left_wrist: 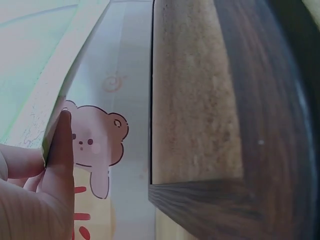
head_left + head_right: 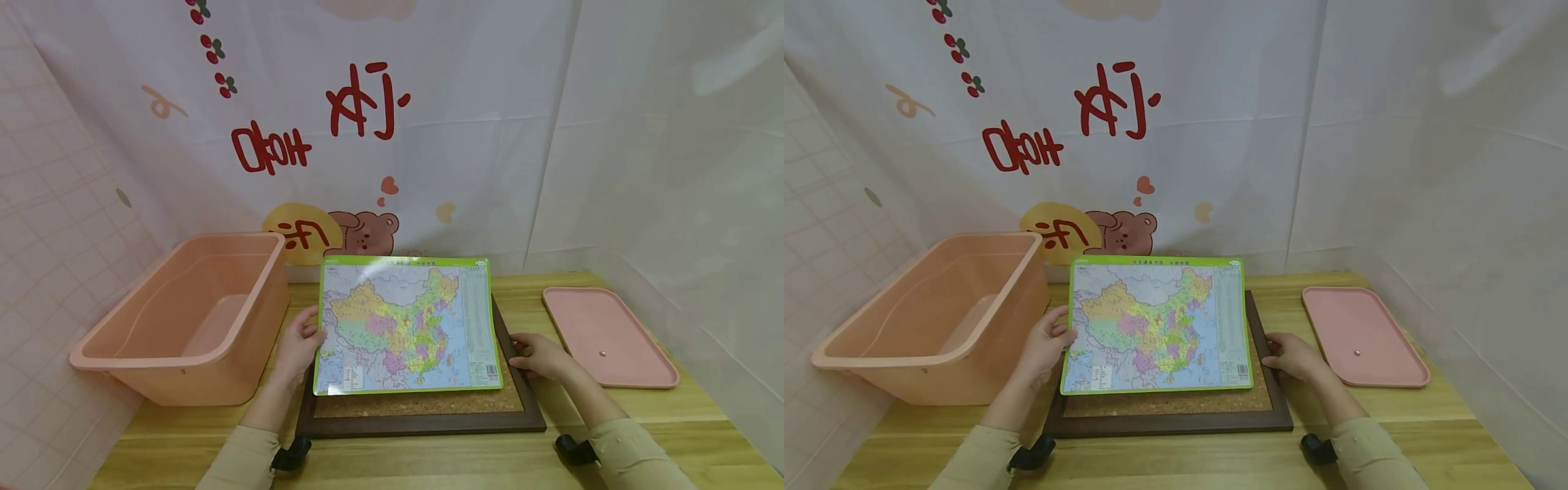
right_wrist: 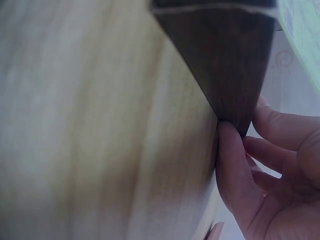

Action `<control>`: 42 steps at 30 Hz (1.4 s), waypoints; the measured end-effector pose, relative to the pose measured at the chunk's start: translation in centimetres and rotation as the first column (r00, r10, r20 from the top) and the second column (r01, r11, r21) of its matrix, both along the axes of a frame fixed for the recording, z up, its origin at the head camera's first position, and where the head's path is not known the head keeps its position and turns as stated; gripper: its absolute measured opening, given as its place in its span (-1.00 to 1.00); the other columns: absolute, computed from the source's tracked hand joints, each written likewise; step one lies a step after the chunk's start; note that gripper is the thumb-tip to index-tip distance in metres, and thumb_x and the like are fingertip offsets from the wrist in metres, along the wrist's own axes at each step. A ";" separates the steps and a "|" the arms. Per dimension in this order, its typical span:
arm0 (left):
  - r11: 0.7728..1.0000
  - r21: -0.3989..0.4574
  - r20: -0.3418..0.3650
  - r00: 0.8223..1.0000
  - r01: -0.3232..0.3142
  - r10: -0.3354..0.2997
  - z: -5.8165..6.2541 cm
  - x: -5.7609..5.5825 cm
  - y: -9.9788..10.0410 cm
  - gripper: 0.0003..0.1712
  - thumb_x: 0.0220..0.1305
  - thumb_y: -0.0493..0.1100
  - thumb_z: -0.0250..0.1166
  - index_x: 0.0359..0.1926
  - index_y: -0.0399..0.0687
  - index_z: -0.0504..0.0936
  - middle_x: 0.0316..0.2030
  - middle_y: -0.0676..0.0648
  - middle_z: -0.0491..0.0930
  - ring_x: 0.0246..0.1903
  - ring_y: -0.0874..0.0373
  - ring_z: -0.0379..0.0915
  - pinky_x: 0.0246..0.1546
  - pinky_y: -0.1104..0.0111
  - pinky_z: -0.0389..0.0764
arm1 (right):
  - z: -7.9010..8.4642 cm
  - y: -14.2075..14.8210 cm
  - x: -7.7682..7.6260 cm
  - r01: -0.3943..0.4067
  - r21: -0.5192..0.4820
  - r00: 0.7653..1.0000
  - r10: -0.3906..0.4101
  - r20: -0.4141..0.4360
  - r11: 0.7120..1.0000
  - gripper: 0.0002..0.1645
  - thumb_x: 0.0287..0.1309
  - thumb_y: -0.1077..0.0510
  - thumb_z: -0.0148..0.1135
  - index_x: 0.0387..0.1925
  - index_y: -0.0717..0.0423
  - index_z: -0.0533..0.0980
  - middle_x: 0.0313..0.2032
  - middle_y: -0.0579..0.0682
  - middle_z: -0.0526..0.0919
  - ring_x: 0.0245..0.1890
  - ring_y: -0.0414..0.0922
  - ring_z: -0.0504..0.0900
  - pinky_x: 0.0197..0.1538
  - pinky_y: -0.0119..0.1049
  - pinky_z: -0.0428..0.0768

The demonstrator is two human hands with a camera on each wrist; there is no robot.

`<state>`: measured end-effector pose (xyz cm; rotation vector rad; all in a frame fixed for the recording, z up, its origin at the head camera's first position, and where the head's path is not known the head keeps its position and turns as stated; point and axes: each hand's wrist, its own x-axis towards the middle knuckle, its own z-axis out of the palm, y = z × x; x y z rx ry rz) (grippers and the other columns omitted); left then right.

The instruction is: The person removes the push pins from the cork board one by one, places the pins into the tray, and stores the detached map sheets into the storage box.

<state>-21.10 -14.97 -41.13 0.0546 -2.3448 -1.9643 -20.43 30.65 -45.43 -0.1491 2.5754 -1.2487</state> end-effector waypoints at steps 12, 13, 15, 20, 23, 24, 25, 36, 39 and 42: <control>1.000 0.010 -0.064 0.998 -0.018 0.019 2.2 0.1 -0.2 -0.46 0.32 -0.53 0.11 0.29 -0.22 0.45 -0.24 -0.31 0.66 -0.38 0.12 0.58 -0.35 0.40 0.57 | 0.1 -0.1 -0.1 0.003 0.012 1.000 -0.003 0.001 1.000 -0.25 0.25 0.31 0.29 0.32 0.59 0.17 0.11 0.49 0.39 0.08 0.40 0.49 -0.22 0.02 0.67; 1.000 0.009 -0.066 0.998 -0.021 0.021 2.2 0.1 -0.2 -0.47 0.32 -0.53 0.12 0.29 -0.22 0.46 -0.24 -0.31 0.66 -0.39 0.14 0.57 -0.36 0.40 0.57 | -0.1 0.0 -0.1 0.005 0.009 1.000 -0.005 0.006 1.000 -0.25 0.25 0.31 0.29 0.32 0.59 0.17 0.10 0.49 0.40 0.08 0.40 0.50 -0.22 0.02 0.67; 1.000 0.005 -0.066 0.997 -0.026 0.026 2.4 0.1 -0.1 -0.47 0.32 -0.53 0.12 0.29 -0.22 0.45 -0.23 -0.31 0.66 -0.40 0.15 0.56 -0.38 0.41 0.57 | -0.5 0.0 0.0 0.007 0.002 1.000 -0.008 0.013 1.000 -0.26 0.25 0.32 0.29 0.32 0.59 0.18 0.10 0.48 0.41 0.07 0.39 0.51 -0.23 0.02 0.67; 0.999 -0.005 -0.057 0.998 -0.035 0.035 2.6 0.3 -0.1 -0.48 0.34 -0.52 0.11 0.30 -0.23 0.45 -0.18 -0.34 0.64 -0.39 0.18 0.56 -0.40 0.43 0.58 | -1.5 0.2 0.3 0.004 -0.005 0.999 -0.004 0.034 1.000 -0.27 0.25 0.32 0.28 0.32 0.58 0.19 0.08 0.46 0.42 0.03 0.34 0.55 -0.23 0.02 0.67; 0.999 -0.005 -0.053 0.998 -0.038 0.037 2.7 0.4 0.0 -0.48 0.33 -0.52 0.11 0.29 -0.23 0.45 -0.18 -0.34 0.64 -0.39 0.21 0.57 -0.39 0.43 0.59 | -2.0 0.4 0.4 0.009 -0.003 0.999 -0.009 0.047 1.000 -0.27 0.25 0.32 0.28 0.32 0.57 0.19 0.08 0.45 0.43 0.02 0.31 0.56 -0.23 0.00 0.68; 0.999 -0.003 -0.055 0.998 -0.038 0.038 2.7 0.4 0.0 -0.48 0.33 -0.52 0.11 0.29 -0.23 0.46 -0.19 -0.33 0.64 -0.39 0.21 0.57 -0.38 0.42 0.60 | -2.2 0.4 0.5 0.011 -0.005 0.999 -0.011 0.051 1.000 -0.27 0.25 0.32 0.28 0.32 0.57 0.19 0.08 0.45 0.43 0.02 0.30 0.56 -0.23 0.00 0.68; 0.999 -0.002 -0.058 0.998 -0.040 0.040 2.8 0.4 0.0 -0.48 0.33 -0.53 0.12 0.28 -0.23 0.46 -0.21 -0.32 0.65 -0.40 0.22 0.57 -0.38 0.42 0.60 | -2.4 0.5 0.5 0.008 -0.007 0.998 -0.008 0.055 1.000 -0.27 0.25 0.32 0.28 0.32 0.58 0.19 0.08 0.46 0.42 0.01 0.31 0.56 -0.23 0.00 0.67; 0.997 -0.025 -0.091 0.993 -0.074 0.072 4.8 0.7 -0.8 -0.50 0.35 -0.49 0.14 0.28 -0.19 0.48 -0.11 -0.36 0.64 -0.37 0.26 0.59 -0.36 0.44 0.59 | -2.4 0.4 0.8 -0.008 -0.002 0.999 0.008 0.047 1.000 -0.25 0.25 0.31 0.28 0.32 0.60 0.16 0.11 0.52 0.39 0.04 0.36 0.54 -0.23 -0.01 0.68; 0.996 -0.047 -0.117 0.990 -0.078 0.072 5.3 0.8 -1.2 -0.50 0.36 -0.48 0.14 0.29 -0.18 0.48 -0.07 -0.39 0.63 -0.35 0.26 0.59 -0.34 0.44 0.59 | -2.4 0.4 0.9 -0.018 0.003 0.999 0.018 0.039 1.000 -0.26 0.26 0.31 0.28 0.31 0.61 0.17 0.10 0.52 0.40 0.03 0.36 0.55 -0.22 -0.02 0.68; 0.994 -0.068 -0.126 0.989 -0.086 0.077 5.9 0.9 -1.7 -0.50 0.37 -0.45 0.15 0.30 -0.15 0.47 -0.05 -0.37 0.63 -0.33 0.27 0.60 -0.32 0.45 0.59 | -2.3 0.4 0.9 -0.022 0.002 0.999 0.022 0.031 1.000 -0.26 0.26 0.32 0.28 0.31 0.61 0.18 0.09 0.50 0.41 0.01 0.34 0.56 -0.22 -0.02 0.68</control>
